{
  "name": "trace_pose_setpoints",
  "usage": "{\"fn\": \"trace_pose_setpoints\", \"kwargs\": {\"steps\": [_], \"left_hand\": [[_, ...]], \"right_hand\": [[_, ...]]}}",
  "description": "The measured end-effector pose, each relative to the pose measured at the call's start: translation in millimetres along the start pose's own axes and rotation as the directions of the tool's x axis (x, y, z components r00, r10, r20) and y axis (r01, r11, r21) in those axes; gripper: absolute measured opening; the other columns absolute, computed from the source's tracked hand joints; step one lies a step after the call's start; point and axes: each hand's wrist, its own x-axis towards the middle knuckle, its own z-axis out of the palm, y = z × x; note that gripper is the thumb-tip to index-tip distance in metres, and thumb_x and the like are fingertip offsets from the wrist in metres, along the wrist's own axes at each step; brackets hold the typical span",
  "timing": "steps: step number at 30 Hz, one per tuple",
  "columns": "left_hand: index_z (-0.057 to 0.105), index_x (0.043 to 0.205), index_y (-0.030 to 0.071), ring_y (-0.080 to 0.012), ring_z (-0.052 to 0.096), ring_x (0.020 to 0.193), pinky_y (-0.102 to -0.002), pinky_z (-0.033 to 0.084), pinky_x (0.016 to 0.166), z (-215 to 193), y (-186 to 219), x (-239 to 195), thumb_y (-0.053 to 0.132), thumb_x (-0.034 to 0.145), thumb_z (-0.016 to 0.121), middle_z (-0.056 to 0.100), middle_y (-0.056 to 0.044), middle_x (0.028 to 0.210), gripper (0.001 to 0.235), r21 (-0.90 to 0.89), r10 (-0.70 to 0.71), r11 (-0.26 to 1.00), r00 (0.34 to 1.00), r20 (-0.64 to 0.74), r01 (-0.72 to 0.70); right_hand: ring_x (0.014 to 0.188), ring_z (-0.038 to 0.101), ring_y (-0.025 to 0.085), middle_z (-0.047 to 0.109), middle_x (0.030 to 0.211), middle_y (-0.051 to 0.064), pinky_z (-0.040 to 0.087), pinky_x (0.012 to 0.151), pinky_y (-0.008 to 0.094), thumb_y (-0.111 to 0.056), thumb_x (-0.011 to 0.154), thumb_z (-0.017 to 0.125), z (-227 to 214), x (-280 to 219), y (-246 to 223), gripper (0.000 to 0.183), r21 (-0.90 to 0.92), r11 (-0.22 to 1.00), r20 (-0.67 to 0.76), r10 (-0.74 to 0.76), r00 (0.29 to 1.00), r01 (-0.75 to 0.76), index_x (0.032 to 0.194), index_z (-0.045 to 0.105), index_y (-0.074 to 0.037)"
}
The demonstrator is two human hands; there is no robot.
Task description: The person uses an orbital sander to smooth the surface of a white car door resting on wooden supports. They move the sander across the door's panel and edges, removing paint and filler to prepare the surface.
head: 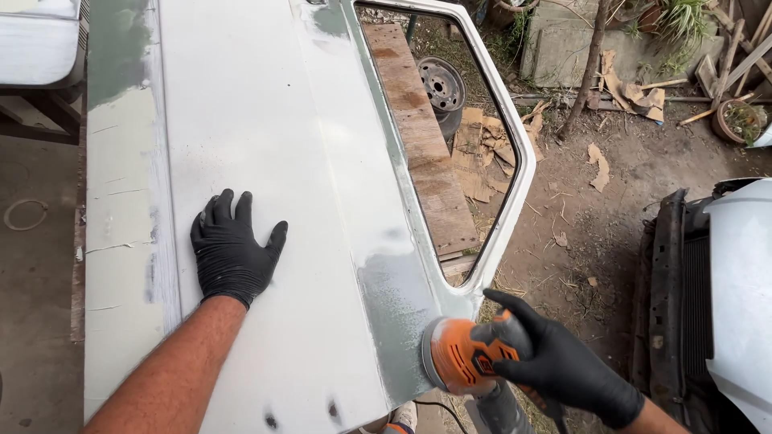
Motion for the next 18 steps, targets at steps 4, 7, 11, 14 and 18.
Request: {"fn": "trace_pose_setpoints", "kwargs": {"steps": [4, 7, 11, 14, 18], "left_hand": [[0.046, 0.167, 0.021, -0.0312, 0.028, 0.166, -0.055, 0.019, 0.134, 0.6, -2.3, 1.7, 0.082, 0.103, 0.040, 0.038, -0.010, 0.170, 0.089, 0.008, -0.010, 1.000, 1.000, 0.013, 0.010], [0.046, 0.167, 0.020, -0.0320, 0.028, 0.165, -0.056, 0.020, 0.134, -0.4, -1.2, -0.3, 0.082, 0.103, 0.042, 0.038, -0.011, 0.169, 0.088, -0.016, 0.002, 1.000, 1.000, 0.017, -0.001], [0.047, 0.166, 0.019, -0.0326, 0.030, 0.165, -0.056, 0.020, 0.134, -1.2, -2.1, -0.4, 0.081, 0.104, 0.042, 0.040, -0.011, 0.169, 0.088, -0.020, 0.007, 1.000, 1.000, 0.007, -0.006], [0.047, 0.167, 0.019, -0.0329, 0.029, 0.165, -0.056, 0.020, 0.134, -1.3, -1.6, -0.8, 0.081, 0.104, 0.042, 0.039, -0.012, 0.170, 0.088, -0.027, 0.006, 1.000, 1.000, 0.014, -0.006], [0.064, 0.152, 0.009, -0.0408, 0.053, 0.144, -0.058, 0.040, 0.115, 7.8, -3.4, -0.7, 0.068, 0.099, 0.055, 0.057, -0.018, 0.159, 0.080, -0.014, 0.125, 0.991, 0.946, -0.298, -0.136]], "right_hand": [[0.124, 0.074, 0.052, 0.080, 0.132, 0.025, 0.060, 0.106, 0.060, -0.028, 0.075, 0.094, -15.9, 62.0, -65.9, 0.104, -0.092, 0.992, -0.021, -0.092, 0.996, 0.089, 0.164, 0.046, -0.052], [0.128, 0.070, 0.049, 0.077, 0.135, 0.023, 0.054, 0.110, 0.058, -0.043, 0.074, 0.095, -29.1, 126.6, -70.1, 0.099, -0.134, 0.982, -0.067, -0.147, 0.987, 0.137, 0.161, 0.048, -0.052], [0.129, 0.069, 0.051, 0.076, 0.134, 0.026, 0.052, 0.110, 0.059, -0.040, 0.077, 0.092, -33.7, 144.4, -65.5, 0.095, -0.100, 0.973, -0.086, -0.219, 0.972, 0.210, 0.161, 0.048, -0.046], [0.130, 0.069, 0.052, 0.076, 0.135, 0.026, 0.053, 0.111, 0.059, -0.035, 0.075, 0.094, -25.6, 88.1, -54.1, 0.099, -0.086, 0.988, -0.061, -0.131, 0.989, 0.126, 0.162, 0.048, -0.049], [0.094, 0.080, 0.019, 0.092, 0.114, 0.011, 0.068, 0.084, 0.032, 0.002, 0.070, 0.097, -4.2, 25.3, 22.2, 0.105, 0.269, 0.963, 0.002, 0.023, 1.000, -0.022, 0.160, 0.056, -0.034]]}}
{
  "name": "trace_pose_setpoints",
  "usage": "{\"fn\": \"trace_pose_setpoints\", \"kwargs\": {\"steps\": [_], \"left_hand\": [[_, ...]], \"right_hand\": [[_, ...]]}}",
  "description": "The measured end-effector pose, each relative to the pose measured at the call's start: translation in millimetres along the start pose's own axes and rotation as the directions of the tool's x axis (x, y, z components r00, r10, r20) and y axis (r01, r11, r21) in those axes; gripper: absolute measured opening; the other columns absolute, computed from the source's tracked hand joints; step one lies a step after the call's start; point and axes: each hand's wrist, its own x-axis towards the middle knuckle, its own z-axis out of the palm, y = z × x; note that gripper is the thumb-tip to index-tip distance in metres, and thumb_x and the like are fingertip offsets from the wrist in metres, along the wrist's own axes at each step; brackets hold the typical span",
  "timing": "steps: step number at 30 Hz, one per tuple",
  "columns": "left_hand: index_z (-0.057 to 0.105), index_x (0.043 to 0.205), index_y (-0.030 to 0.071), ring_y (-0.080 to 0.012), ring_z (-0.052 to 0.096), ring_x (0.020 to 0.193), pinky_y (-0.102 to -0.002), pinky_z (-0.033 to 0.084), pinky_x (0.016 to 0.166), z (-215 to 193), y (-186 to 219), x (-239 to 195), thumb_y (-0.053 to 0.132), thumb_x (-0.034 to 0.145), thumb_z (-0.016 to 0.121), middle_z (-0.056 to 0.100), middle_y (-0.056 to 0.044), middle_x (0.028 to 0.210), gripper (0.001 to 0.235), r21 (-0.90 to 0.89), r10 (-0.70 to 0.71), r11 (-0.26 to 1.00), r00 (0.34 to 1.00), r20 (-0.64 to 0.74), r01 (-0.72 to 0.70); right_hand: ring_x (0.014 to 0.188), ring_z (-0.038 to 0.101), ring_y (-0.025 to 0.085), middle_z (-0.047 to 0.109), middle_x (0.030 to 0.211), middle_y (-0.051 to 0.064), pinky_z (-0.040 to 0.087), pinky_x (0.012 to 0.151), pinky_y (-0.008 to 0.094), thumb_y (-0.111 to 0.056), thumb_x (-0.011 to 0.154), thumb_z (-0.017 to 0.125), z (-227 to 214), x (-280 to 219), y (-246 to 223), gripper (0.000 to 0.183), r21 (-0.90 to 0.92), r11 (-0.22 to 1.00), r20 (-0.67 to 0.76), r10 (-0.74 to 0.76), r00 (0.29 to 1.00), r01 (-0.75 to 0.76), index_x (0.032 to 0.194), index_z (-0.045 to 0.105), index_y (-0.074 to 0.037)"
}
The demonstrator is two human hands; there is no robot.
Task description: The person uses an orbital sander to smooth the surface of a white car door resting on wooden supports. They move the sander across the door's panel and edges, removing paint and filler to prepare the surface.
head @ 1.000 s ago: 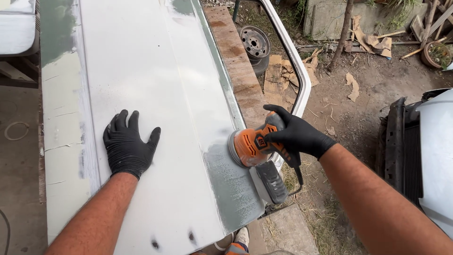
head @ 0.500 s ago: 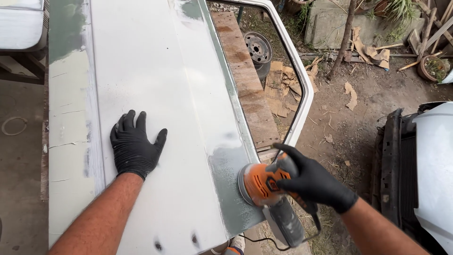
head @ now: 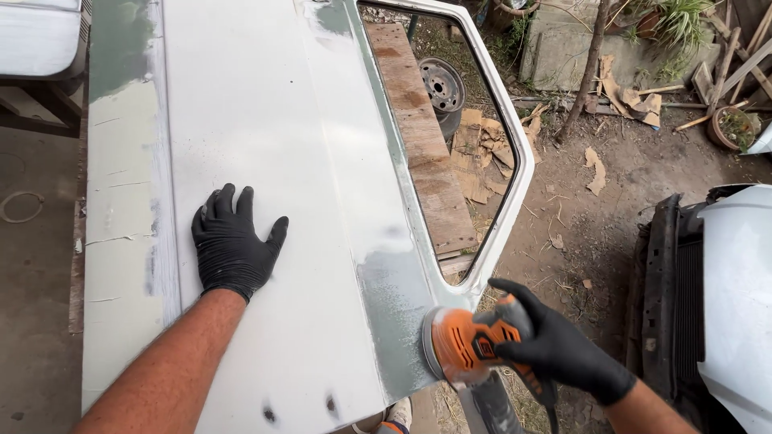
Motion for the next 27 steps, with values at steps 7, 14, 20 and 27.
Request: {"fn": "trace_pose_setpoints", "kwargs": {"steps": [7, 14, 20, 27], "left_hand": [[0.063, 0.152, 0.009, -0.0412, 0.052, 0.145, -0.059, 0.040, 0.114, -1.1, 1.4, 0.0, 0.068, 0.099, 0.052, 0.056, -0.019, 0.160, 0.080, 0.000, -0.016, 1.000, 0.999, 0.029, 0.016], [0.063, 0.153, 0.010, -0.0394, 0.052, 0.145, -0.057, 0.040, 0.114, -0.1, -1.0, 1.6, 0.070, 0.099, 0.053, 0.057, -0.017, 0.160, 0.081, 0.016, -0.013, 1.000, 1.000, 0.019, 0.013], [0.063, 0.154, 0.010, -0.0401, 0.050, 0.145, -0.058, 0.039, 0.115, -1.0, 0.0, -2.9, 0.069, 0.100, 0.053, 0.057, -0.018, 0.159, 0.080, 0.004, -0.006, 1.000, 1.000, 0.017, 0.006], [0.063, 0.152, 0.008, -0.0420, 0.052, 0.144, -0.059, 0.039, 0.115, -4.6, 1.7, -0.7, 0.067, 0.100, 0.054, 0.056, -0.019, 0.159, 0.080, -0.021, 0.001, 1.000, 1.000, 0.012, -0.001]], "right_hand": [[0.092, 0.076, 0.008, 0.094, 0.108, -0.003, 0.065, 0.086, 0.025, -0.020, 0.070, 0.106, 4.6, -1.7, -11.4, 0.101, -0.187, 0.982, -0.050, 0.000, 0.999, -0.009, 0.157, 0.060, -0.042], [0.096, 0.071, 0.029, 0.073, 0.114, 0.020, 0.067, 0.083, 0.045, 0.010, 0.077, 0.082, -16.7, 106.1, -73.2, 0.089, 0.262, 0.956, 0.071, -0.159, 0.985, 0.135, 0.156, 0.058, -0.023], [0.098, 0.074, 0.024, 0.079, 0.115, 0.015, 0.066, 0.087, 0.040, -0.001, 0.078, 0.087, -9.6, 64.8, -65.6, 0.088, 0.103, 0.988, 0.071, -0.125, 0.990, 0.118, 0.156, 0.055, -0.026], [0.090, 0.073, 0.007, 0.091, 0.109, -0.005, 0.063, 0.083, 0.022, -0.015, 0.069, 0.105, 11.4, -41.8, 13.7, 0.104, -0.216, 0.976, -0.038, 0.036, 0.999, -0.043, 0.158, 0.059, -0.045]]}}
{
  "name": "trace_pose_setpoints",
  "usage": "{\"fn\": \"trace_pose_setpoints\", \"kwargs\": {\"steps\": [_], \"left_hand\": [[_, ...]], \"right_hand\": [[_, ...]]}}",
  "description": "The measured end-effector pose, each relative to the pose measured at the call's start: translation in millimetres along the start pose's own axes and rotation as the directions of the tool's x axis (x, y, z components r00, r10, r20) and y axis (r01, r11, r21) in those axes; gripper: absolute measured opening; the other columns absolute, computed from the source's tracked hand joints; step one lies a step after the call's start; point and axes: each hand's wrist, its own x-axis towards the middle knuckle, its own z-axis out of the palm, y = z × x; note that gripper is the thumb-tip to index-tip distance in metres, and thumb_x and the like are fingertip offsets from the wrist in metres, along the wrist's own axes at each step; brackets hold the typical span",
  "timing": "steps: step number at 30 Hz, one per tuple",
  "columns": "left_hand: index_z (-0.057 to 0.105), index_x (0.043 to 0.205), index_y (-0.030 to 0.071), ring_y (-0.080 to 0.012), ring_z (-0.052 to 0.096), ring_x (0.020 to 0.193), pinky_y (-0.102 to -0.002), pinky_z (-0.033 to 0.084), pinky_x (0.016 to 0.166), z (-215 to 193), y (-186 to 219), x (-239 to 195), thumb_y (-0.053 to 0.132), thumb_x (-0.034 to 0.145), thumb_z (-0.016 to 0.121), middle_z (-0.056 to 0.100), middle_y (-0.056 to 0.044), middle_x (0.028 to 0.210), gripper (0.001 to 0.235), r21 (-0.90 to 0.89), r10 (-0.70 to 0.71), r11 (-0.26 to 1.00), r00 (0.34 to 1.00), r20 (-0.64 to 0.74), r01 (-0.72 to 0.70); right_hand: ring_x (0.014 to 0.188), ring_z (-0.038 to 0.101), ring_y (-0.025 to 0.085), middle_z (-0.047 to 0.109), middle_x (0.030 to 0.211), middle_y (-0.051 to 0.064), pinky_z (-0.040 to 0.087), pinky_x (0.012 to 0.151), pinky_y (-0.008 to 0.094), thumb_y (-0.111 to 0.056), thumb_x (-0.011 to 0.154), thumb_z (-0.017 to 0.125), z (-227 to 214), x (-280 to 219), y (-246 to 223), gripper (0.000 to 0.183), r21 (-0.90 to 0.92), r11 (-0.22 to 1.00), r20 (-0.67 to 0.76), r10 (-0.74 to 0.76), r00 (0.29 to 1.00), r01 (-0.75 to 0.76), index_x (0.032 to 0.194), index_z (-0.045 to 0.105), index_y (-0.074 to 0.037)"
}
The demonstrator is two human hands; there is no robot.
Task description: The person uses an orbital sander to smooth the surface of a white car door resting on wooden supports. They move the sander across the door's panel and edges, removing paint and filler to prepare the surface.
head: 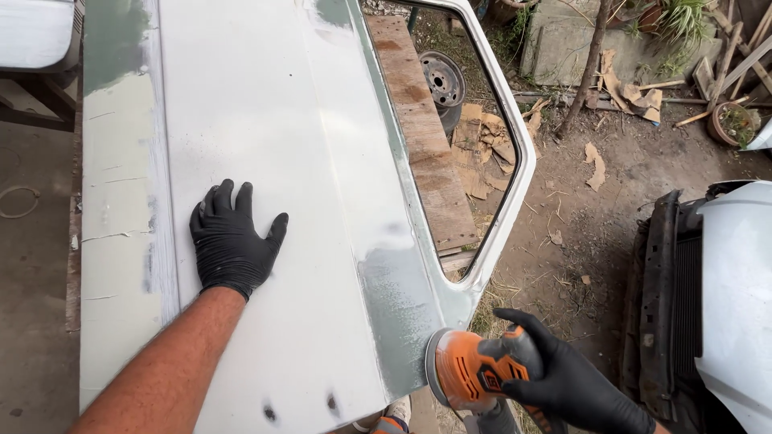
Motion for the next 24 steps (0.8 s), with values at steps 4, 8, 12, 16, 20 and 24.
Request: {"fn": "trace_pose_setpoints", "kwargs": {"steps": [4, 8, 12, 16, 20, 24], "left_hand": [[0.063, 0.154, 0.009, -0.0403, 0.051, 0.144, -0.058, 0.040, 0.114, 2.0, 0.6, -0.4, 0.068, 0.101, 0.051, 0.057, -0.018, 0.158, 0.080, 0.032, 0.003, 0.999, 1.000, 0.009, -0.003], [0.055, 0.161, 0.014, -0.0367, 0.040, 0.155, -0.057, 0.030, 0.124, -0.5, -0.5, 5.8, 0.074, 0.102, 0.047, 0.048, -0.015, 0.164, 0.084, 0.051, -0.074, 0.996, 0.986, 0.148, 0.067], [0.046, 0.168, 0.019, -0.0331, 0.028, 0.165, -0.057, 0.020, 0.133, -1.6, -1.5, 3.2, 0.080, 0.104, 0.041, 0.038, -0.011, 0.170, 0.089, 0.060, -0.134, 0.991, 0.944, 0.302, 0.122], [0.046, 0.168, 0.018, -0.0342, 0.028, 0.165, -0.057, 0.020, 0.133, -2.1, 0.0, 5.0, 0.080, 0.105, 0.040, 0.038, -0.013, 0.170, 0.088, 0.041, -0.130, 0.992, 0.948, 0.291, 0.123], [0.046, 0.168, 0.019, -0.0331, 0.026, 0.165, -0.057, 0.018, 0.133, -0.4, 0.3, 5.0, 0.078, 0.105, 0.042, 0.037, -0.011, 0.170, 0.087, 0.061, -0.151, 0.988, 0.941, 0.304, 0.139], [0.046, 0.169, 0.020, -0.0328, 0.025, 0.166, -0.057, 0.017, 0.134, 1.5, 1.0, 6.1, 0.079, 0.104, 0.042, 0.037, -0.011, 0.171, 0.088, 0.058, -0.150, 0.989, 0.938, 0.311, 0.139]], "right_hand": [[0.094, 0.076, 0.007, 0.095, 0.110, -0.005, 0.066, 0.089, 0.025, -0.025, 0.070, 0.104, -7.2, 29.4, -28.0, 0.097, 0.036, 0.999, -0.021, -0.011, 1.000, 0.012, 0.155, 0.060, -0.042], [0.104, 0.074, 0.026, 0.082, 0.117, 0.015, 0.061, 0.093, 0.040, -0.008, 0.073, 0.096, -25.1, 104.9, -60.1, 0.096, 0.187, 0.959, 0.018, -0.221, 0.975, 0.214, 0.157, 0.058, -0.032], [0.116, 0.077, 0.042, 0.078, 0.130, 0.028, 0.060, 0.100, 0.053, -0.013, 0.076, 0.095, -37.1, 145.1, -72.1, 0.091, 0.250, 0.924, 0.013, -0.301, 0.954, 0.288, 0.157, 0.059, -0.029], [0.110, 0.079, 0.037, 0.081, 0.124, 0.025, 0.063, 0.097, 0.049, -0.003, 0.071, 0.095, -30.1, 107.1, -41.1, 0.100, 0.246, 0.945, 0.023, -0.226, 0.974, 0.214, 0.159, 0.058, -0.033], [0.111, 0.081, 0.043, 0.086, 0.123, 0.032, 0.066, 0.098, 0.056, 0.007, 0.065, 0.097, -13.8, 46.2, 12.1, 0.109, 0.333, 0.942, 0.058, -0.051, 0.997, 0.029, 0.161, 0.060, -0.030], [0.116, 0.084, 0.042, 0.090, 0.125, 0.029, 0.067, 0.100, 0.056, 0.009, 0.066, 0.100, -0.2, 13.6, 34.6, 0.110, 0.392, 0.920, 0.019, 0.009, 1.000, -0.016, 0.161, 0.064, -0.032]]}}
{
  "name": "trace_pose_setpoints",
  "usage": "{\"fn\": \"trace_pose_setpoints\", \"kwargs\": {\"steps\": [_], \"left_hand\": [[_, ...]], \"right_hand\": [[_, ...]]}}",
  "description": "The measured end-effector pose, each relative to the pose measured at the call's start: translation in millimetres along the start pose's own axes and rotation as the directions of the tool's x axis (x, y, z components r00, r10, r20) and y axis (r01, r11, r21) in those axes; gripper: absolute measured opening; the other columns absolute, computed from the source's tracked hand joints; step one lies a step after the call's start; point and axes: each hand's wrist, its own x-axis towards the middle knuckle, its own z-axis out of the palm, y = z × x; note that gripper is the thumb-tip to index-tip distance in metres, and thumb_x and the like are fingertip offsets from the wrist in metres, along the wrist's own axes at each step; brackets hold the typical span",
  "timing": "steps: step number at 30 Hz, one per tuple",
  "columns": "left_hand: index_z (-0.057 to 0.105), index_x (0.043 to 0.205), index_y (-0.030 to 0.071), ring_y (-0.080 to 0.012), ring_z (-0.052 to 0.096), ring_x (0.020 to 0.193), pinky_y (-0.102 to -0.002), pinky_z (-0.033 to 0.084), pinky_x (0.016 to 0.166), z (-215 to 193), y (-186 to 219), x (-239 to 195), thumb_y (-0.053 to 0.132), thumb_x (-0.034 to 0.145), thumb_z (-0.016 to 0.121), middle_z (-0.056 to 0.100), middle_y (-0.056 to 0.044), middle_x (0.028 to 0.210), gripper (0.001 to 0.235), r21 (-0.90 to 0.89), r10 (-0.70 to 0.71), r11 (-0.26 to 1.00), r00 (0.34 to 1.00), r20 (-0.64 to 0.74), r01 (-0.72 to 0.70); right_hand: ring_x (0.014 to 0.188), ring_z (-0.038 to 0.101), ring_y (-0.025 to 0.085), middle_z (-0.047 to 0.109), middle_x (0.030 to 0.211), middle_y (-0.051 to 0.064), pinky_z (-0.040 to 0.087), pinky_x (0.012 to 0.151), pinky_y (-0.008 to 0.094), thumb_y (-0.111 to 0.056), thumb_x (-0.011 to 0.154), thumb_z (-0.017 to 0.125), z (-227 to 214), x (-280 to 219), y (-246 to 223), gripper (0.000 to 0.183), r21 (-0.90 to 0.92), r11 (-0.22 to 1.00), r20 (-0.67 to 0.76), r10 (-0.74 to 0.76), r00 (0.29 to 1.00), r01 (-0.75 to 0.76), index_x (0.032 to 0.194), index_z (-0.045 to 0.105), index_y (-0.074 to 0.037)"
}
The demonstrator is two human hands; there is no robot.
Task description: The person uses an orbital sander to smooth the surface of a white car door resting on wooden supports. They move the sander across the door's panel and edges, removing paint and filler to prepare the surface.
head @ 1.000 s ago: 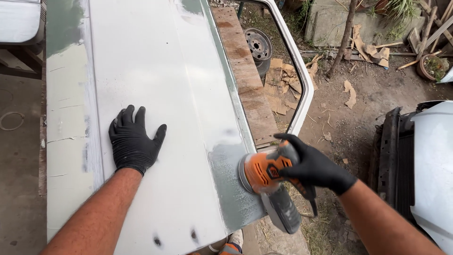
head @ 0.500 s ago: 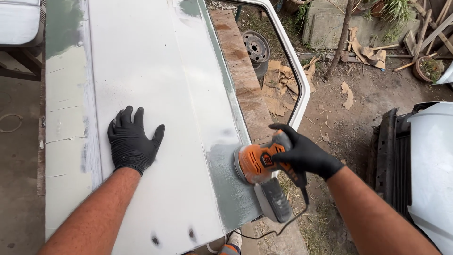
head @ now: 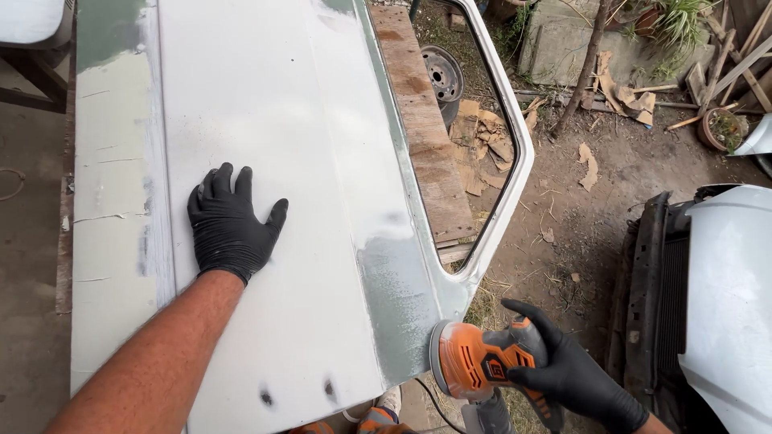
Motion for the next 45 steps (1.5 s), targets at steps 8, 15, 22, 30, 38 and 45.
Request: {"fn": "trace_pose_setpoints", "kwargs": {"steps": [8, 15, 22, 30, 38, 45], "left_hand": [[0.045, 0.169, 0.019, -0.0331, 0.025, 0.165, -0.058, 0.016, 0.134, -3.1, -0.6, -1.7, 0.078, 0.103, 0.042, 0.036, -0.011, 0.170, 0.088, -0.019, 0.005, 1.000, 1.000, 0.005, -0.005], [0.047, 0.167, 0.019, -0.0323, 0.027, 0.165, -0.057, 0.017, 0.134, -5.5, 0.5, -2.0, 0.078, 0.104, 0.043, 0.039, -0.011, 0.170, 0.087, -0.032, 0.012, 0.999, 1.000, -0.010, -0.012], [0.065, 0.149, 0.010, -0.0383, 0.050, 0.148, -0.055, 0.035, 0.120, 6.0, -1.1, 0.1, 0.068, 0.097, 0.056, 0.056, -0.017, 0.159, 0.079, -0.002, 0.111, 0.993, 0.937, -0.331, -0.119], [0.063, 0.151, 0.011, -0.0388, 0.050, 0.148, -0.055, 0.035, 0.121, 4.1, -0.4, -2.9, 0.069, 0.098, 0.055, 0.056, -0.018, 0.161, 0.079, -0.002, 0.105, 0.994, 0.943, -0.316, -0.112], [0.063, 0.152, 0.010, -0.0399, 0.050, 0.148, -0.056, 0.036, 0.120, 5.4, -1.5, -3.3, 0.069, 0.099, 0.053, 0.055, -0.018, 0.160, 0.080, -0.002, 0.118, 0.992, 0.943, -0.312, -0.125], [0.063, 0.152, 0.011, -0.0380, 0.049, 0.150, -0.055, 0.035, 0.121, 9.4, -1.1, -2.2, 0.070, 0.098, 0.053, 0.055, -0.016, 0.162, 0.080, 0.019, 0.102, 0.995, 0.947, -0.303, -0.100]], "right_hand": [[0.115, 0.077, 0.042, 0.079, 0.129, 0.028, 0.063, 0.100, 0.054, -0.003, 0.074, 0.093, 15.4, 84.3, -109.3, 0.100, -0.151, 0.971, 0.039, -0.182, 0.983, 0.186, 0.162, 0.056, -0.033], [0.103, 0.077, 0.040, 0.080, 0.120, 0.029, 0.065, 0.090, 0.052, 0.007, 0.066, 0.093, -0.6, 86.7, -66.6, 0.106, 0.015, 0.988, 0.045, -0.153, 0.987, 0.152, 0.160, 0.060, -0.027], [0.107, 0.083, 0.027, 0.091, 0.117, 0.021, 0.070, 0.094, 0.044, -0.021, 0.064, 0.101, -11.9, 28.6, -0.6, 0.106, 0.062, 0.978, 0.155, -0.206, 0.966, 0.198, 0.159, 0.055, -0.022], [0.099, 0.074, 0.036, 0.072, 0.125, 0.023, 0.069, 0.079, 0.052, 0.012, 0.073, 0.084, -1.0, 113.1, -94.6, 0.095, 0.113, 0.982, 0.152, -0.170, 0.974, 0.154, 0.157, 0.055, -0.022], [0.092, 0.073, 0.036, 0.073, 0.115, 0.027, 0.068, 0.075, 0.051, 0.011, 0.074, 0.083, -5.5, 105.8, -87.1, 0.088, 0.089, 0.988, 0.146, -0.135, 0.980, 0.123, 0.152, 0.055, -0.021], [0.107, 0.084, 0.020, 0.089, 0.125, 0.012, 0.073, 0.091, 0.037, 0.005, 0.066, 0.091, -1.7, 9.5, 3.3, 0.099, -0.113, 0.966, 0.106, -0.220, 0.970, 0.231, 0.154, 0.059, -0.026]]}}
